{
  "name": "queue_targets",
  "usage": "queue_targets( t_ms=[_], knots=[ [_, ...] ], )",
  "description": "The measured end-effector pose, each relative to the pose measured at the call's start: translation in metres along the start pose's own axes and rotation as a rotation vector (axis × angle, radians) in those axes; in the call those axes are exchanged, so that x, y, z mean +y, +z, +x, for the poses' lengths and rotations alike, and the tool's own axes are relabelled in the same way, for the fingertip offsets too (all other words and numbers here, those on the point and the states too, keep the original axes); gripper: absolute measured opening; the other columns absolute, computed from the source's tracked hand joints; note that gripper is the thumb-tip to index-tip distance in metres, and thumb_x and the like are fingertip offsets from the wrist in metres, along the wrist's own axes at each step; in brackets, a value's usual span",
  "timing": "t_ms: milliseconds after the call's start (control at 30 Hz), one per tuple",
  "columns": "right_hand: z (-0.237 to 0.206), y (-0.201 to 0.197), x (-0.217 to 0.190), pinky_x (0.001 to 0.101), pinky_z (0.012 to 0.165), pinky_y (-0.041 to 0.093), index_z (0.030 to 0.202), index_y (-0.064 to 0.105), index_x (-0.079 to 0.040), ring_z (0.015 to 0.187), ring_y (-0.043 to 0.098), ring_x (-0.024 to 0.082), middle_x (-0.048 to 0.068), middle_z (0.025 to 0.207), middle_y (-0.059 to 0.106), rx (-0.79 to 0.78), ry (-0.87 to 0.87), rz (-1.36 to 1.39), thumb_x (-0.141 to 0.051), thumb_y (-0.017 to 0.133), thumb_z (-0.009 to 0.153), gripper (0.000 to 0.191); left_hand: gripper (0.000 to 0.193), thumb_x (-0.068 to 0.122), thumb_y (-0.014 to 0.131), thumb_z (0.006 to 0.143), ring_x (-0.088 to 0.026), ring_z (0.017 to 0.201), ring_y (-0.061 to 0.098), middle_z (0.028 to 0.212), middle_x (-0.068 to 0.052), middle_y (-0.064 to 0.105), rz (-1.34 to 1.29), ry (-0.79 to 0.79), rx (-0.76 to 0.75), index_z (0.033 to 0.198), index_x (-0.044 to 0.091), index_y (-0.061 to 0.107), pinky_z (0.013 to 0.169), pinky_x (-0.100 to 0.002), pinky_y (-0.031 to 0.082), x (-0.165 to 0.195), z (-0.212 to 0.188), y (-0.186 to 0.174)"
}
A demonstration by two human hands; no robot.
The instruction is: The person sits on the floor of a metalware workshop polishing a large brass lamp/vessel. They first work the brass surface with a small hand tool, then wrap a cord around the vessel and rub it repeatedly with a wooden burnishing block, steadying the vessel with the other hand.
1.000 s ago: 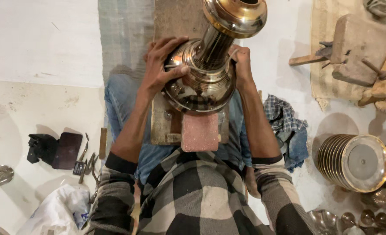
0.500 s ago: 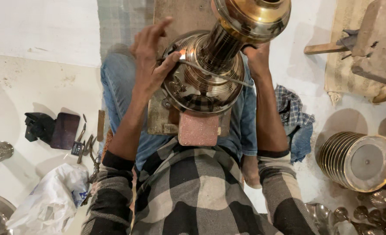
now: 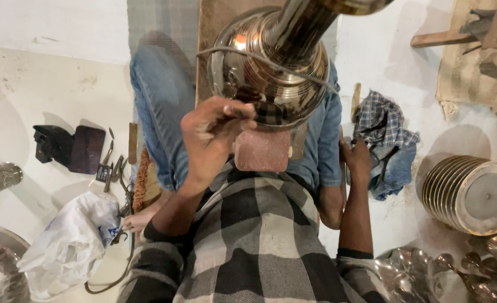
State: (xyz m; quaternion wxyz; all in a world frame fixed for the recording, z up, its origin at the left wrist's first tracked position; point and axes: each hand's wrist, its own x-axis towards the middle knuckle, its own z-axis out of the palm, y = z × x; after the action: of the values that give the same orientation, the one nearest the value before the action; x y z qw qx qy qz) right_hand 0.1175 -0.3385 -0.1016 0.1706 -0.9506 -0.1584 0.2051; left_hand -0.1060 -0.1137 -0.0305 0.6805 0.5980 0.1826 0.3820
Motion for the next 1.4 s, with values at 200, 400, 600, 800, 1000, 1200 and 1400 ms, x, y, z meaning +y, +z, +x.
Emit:
queue_targets(
  t_ms=[200,400,600,800,1000,1200,1400],
  knots=[
    [-0.02,0.005,-0.008,0.0525,0.088,0.05,0.142,0.049,-0.004,0.112,0.063,0.045,0.028,0.128,0.065,-0.032,-0.27,0.04,-0.04,0.066,0.096,0.061,0.042,-0.014,0.07,0.098,-0.018,0.103,0.077,0.112,-0.008,0.075,-0.031,0.044,0.086,0.136,0.001,0.063,0.092,-0.029,0.065,-0.01,0.009,0.03],
    [-0.034,-0.016,-0.007,0.04,0.091,0.058,0.146,0.049,-0.008,0.106,0.072,0.028,0.018,0.121,0.068,0.128,-0.28,0.29,-0.017,0.076,0.086,0.067,0.035,-0.013,0.067,0.102,-0.018,0.098,0.079,0.114,-0.011,0.075,0.27,0.251,0.111,0.133,0.002,0.066,0.088,-0.026,0.066,-0.012,0.008,0.033],
    [-0.047,-0.004,0.014,0.0313,0.094,0.056,0.138,0.049,-0.004,0.103,0.068,0.017,0.008,0.114,0.069,0.298,-0.283,0.947,-0.008,0.071,0.085,0.057,0.032,-0.012,0.059,0.106,-0.018,0.1,0.079,0.115,-0.012,0.077,0.231,0.238,0.12,0.135,0.0,0.063,0.088,-0.025,0.068,-0.019,0.004,0.039],
    [-0.03,0.011,0.019,0.0314,0.073,0.053,0.107,0.069,0.002,0.08,0.066,0.017,0.01,0.093,0.071,0.251,-0.121,0.568,-0.011,0.081,0.082,0.03,0.026,-0.005,0.061,0.107,-0.02,0.101,0.079,0.108,-0.01,0.077,0.399,0.423,0.103,0.131,0.003,0.06,0.081,-0.026,0.068,-0.023,0.002,0.042],
    [-0.032,-0.045,-0.004,0.0276,0.069,0.052,0.11,0.071,0.002,0.076,0.066,0.013,0.009,0.088,0.071,0.193,-0.541,0.359,-0.012,0.085,0.085,0.031,0.023,-0.001,0.059,0.109,-0.017,0.092,0.08,0.106,-0.008,0.078,0.507,0.445,0.133,0.131,0.007,0.059,0.072,-0.023,0.066,-0.029,-0.002,0.043],
    [-0.054,-0.12,-0.08,0.0311,0.061,0.051,0.117,0.07,0.001,0.067,0.066,0.017,0.01,0.082,0.069,0.05,-0.834,0.148,-0.007,0.082,0.074,0.045,0.03,-0.007,0.062,0.095,-0.017,0.081,0.079,0.09,-0.007,0.077,0.592,0.457,0.22,0.124,0.002,0.062,0.067,-0.03,0.061,-0.043,-0.006,0.04],
    [-0.064,-0.184,-0.155,0.0305,0.043,0.044,0.104,0.068,-0.002,0.05,0.06,0.016,0.007,0.068,0.064,-0.019,-1.096,-0.394,-0.012,0.078,0.08,0.029,0.02,-0.007,0.062,0.081,-0.025,0.056,0.06,0.068,-0.012,0.06,0.67,0.452,0.282,0.099,-0.001,0.068,0.055,-0.038,0.047,-0.055,-0.011,0.037]
  ],
)
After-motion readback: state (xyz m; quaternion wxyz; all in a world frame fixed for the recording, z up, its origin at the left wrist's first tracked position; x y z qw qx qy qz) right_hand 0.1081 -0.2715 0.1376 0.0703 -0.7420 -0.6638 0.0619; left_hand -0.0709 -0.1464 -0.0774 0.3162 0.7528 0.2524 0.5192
